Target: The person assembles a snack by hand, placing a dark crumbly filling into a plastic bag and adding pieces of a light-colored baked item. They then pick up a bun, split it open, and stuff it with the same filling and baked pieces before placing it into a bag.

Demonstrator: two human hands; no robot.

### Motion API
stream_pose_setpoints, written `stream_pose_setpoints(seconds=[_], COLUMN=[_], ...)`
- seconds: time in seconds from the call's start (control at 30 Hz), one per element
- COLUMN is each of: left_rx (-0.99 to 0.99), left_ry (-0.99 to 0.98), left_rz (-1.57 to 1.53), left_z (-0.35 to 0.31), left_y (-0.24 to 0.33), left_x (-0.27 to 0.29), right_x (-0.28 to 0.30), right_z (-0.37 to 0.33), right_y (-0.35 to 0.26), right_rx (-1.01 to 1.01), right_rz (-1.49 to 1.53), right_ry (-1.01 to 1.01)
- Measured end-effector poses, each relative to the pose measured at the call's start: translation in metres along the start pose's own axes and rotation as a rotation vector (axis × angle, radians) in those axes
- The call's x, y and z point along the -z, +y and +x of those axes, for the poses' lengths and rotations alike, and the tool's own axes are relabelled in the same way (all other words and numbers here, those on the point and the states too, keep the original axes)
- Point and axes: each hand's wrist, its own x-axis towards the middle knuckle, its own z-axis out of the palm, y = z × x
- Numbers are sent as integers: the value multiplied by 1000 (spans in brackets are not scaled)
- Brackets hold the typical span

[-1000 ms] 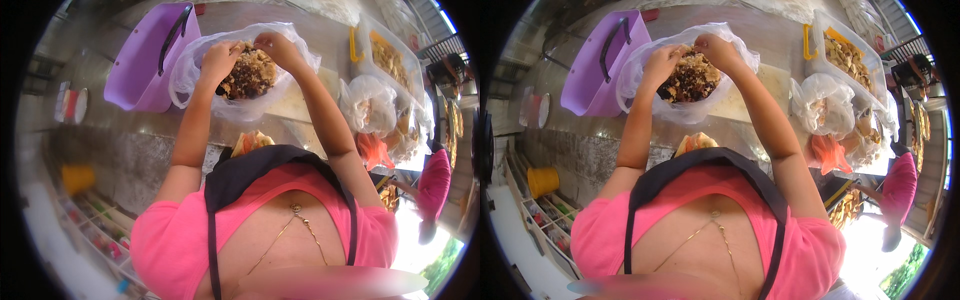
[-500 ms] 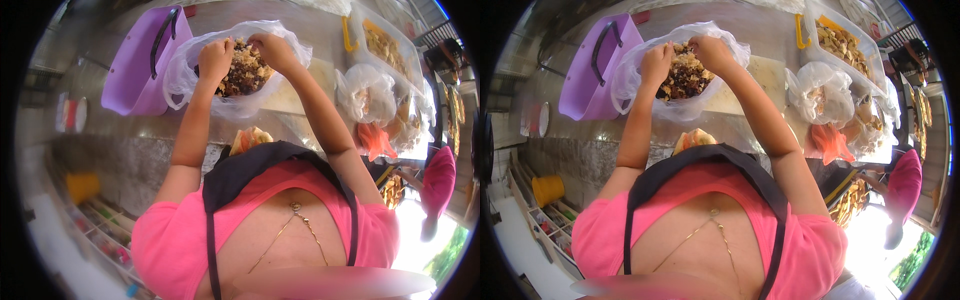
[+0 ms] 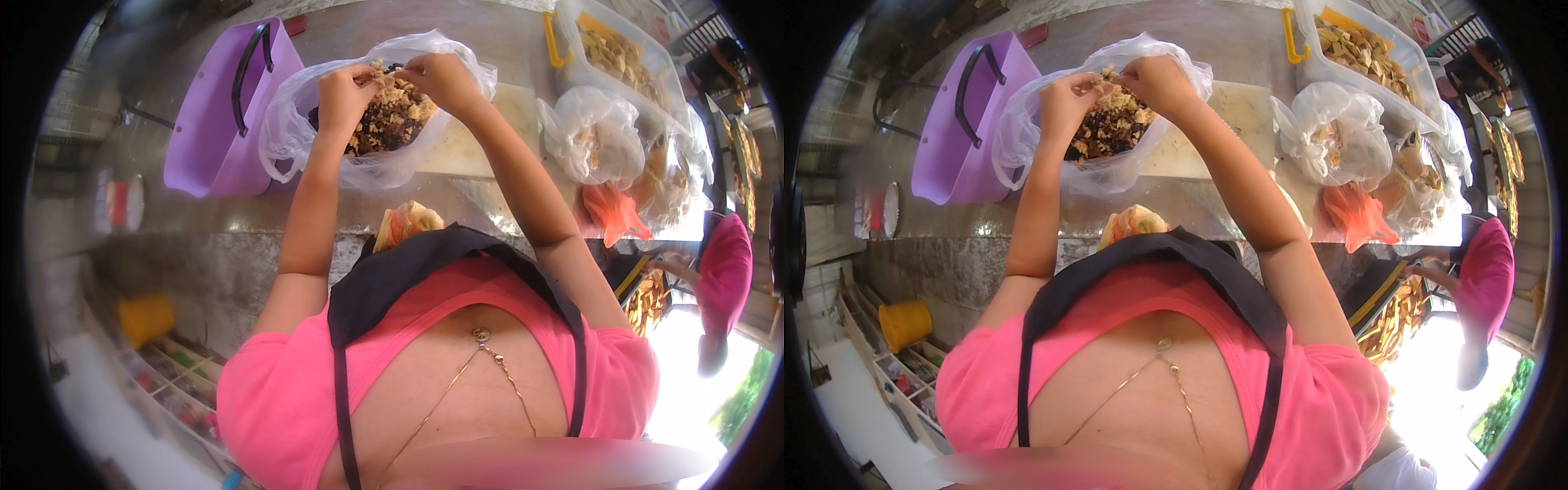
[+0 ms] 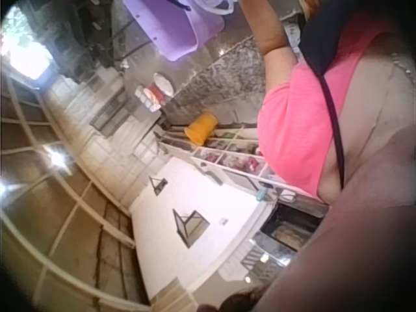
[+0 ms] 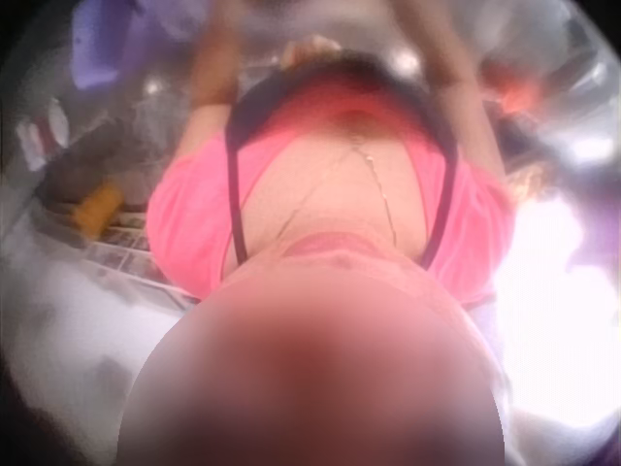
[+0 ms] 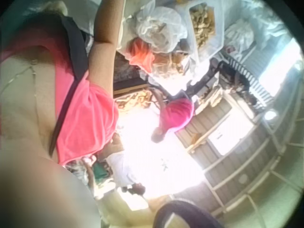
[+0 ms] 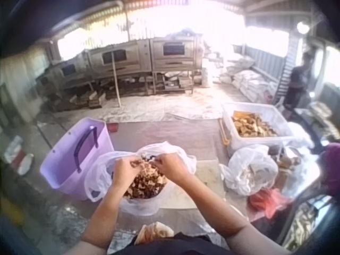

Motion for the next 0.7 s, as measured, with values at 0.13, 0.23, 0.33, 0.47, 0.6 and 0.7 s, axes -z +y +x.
stream_pose_setpoints(seconds=[0.13, 0.23, 0.33, 0.47, 0.6, 0.7], left_rx=[-154, -300, -150, 92, 354, 669], left_ry=[13, 45, -57, -207, -186, -234], left_rz=[115, 110, 30, 33, -623, -1257], left_z=[2, -2, -6, -8, -9, -12], left_y=[-9, -14, -12, -7, -4, -3], left_x=[-6, -12, -14, -12, -19, -20], right_x=[-6, -9, -8, -10, -22, -40], right_z=[-1, -5, -8, -13, -27, -41], right_y=[3, 8, 9, 4, 0, -4], right_rx=[121, 151, 130, 169, 227, 390], right_rz=[-89, -57, -47, -120, -167, -251], right_ry=[111, 153, 126, 141, 177, 222])
